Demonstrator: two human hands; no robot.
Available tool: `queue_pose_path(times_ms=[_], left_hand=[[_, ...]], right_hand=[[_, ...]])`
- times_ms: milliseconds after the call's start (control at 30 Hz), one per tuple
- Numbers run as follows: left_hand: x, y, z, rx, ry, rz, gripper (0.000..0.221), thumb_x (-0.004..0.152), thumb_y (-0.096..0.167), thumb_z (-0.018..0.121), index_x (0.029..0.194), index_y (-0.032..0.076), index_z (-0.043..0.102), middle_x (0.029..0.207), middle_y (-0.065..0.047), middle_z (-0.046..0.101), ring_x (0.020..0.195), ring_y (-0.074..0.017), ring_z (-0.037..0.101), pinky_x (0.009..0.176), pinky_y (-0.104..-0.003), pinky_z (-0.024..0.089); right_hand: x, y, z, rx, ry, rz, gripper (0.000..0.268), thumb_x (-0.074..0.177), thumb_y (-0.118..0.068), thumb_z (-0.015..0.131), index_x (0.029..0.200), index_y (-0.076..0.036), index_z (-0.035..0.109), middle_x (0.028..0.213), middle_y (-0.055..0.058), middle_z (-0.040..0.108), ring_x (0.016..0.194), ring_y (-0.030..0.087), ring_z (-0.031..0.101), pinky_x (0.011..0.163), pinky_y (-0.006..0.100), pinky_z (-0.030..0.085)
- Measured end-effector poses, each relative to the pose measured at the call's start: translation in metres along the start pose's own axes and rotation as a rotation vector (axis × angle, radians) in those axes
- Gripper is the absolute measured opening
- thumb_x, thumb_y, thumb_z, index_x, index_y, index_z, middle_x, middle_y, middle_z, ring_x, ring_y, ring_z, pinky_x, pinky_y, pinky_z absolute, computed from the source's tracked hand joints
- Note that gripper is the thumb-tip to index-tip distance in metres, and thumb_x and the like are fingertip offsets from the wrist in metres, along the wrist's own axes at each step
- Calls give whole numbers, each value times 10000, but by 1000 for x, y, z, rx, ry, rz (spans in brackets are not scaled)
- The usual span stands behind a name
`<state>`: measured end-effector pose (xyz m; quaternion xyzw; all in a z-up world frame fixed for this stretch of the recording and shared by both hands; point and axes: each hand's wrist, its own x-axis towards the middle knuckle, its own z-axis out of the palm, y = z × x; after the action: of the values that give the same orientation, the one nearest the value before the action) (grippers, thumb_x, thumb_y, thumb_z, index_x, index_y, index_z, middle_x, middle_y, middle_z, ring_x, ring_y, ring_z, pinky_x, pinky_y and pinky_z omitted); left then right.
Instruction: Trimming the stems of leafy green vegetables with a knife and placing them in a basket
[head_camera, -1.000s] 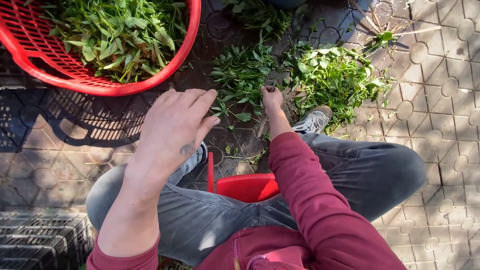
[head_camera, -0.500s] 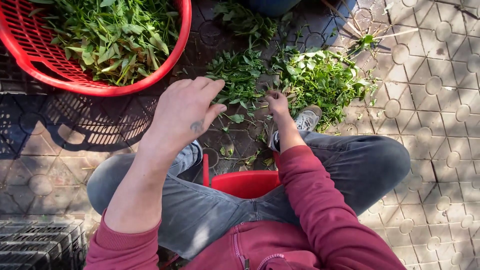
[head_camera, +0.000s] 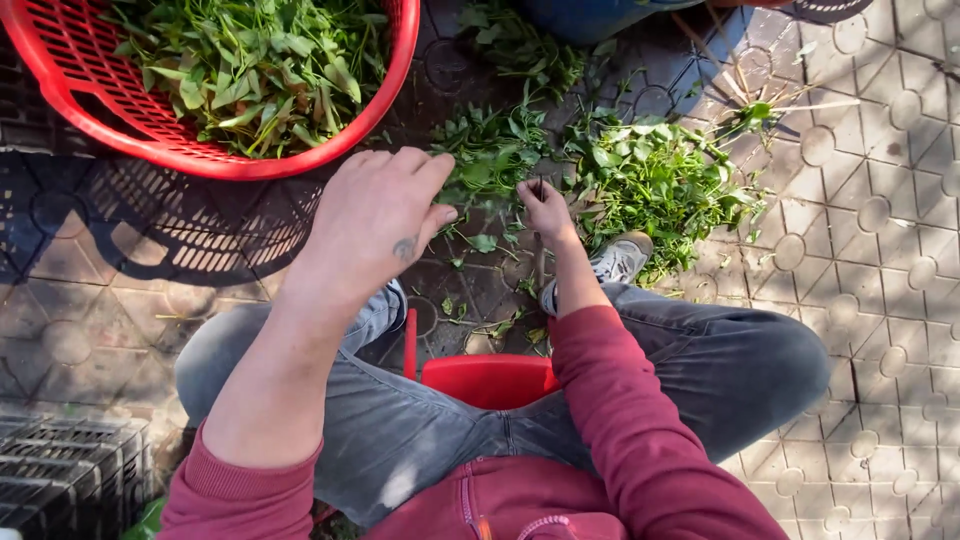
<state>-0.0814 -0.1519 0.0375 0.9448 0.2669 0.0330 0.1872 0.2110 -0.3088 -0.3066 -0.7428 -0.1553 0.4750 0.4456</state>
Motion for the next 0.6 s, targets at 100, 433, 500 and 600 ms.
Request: queue_pose_path(times_ms=[100, 433, 500, 600], left_hand=[[9, -6, 9, 13, 30, 29, 509, 1018, 344, 742, 1447, 76, 679, 1183, -180, 756, 1021, -449, 782, 977, -584, 572], [36, -19, 117, 102, 135, 115, 275, 1009, 484, 688, 923, 249, 803, 844, -41, 758, 829, -345, 765, 889, -485, 563], [31, -5, 114, 157, 165, 153, 253, 993, 499, 702, 920, 275, 794, 849, -14, 751, 848, -304, 762, 959, -474, 530], [25, 17, 103, 284, 377, 191, 597, 652, 528, 1021, 1054, 144, 804, 1309, -120, 718, 1434, -383, 578, 1279, -719, 279]], right_hand=[[-30, -38, -12, 224, -88, 64, 152, 1100, -264, 766, 1102, -131, 692, 771, -1, 506, 470, 59, 388, 391, 212, 321], [-103, -130, -16, 325, -222, -117, 133, 1124, -225, 734, 1040, -134, 686, 785, -14, 490, 534, 30, 401, 452, 198, 342], [-113, -142, -14, 368, -201, -136, 141, 1124, -243, 734, 1045, -136, 688, 799, -5, 504, 540, 35, 401, 456, 199, 344], [-125, -161, -8, 437, -150, -37, 138, 1109, -264, 732, 1027, -168, 678, 773, -27, 491, 523, 16, 348, 448, 193, 323]])
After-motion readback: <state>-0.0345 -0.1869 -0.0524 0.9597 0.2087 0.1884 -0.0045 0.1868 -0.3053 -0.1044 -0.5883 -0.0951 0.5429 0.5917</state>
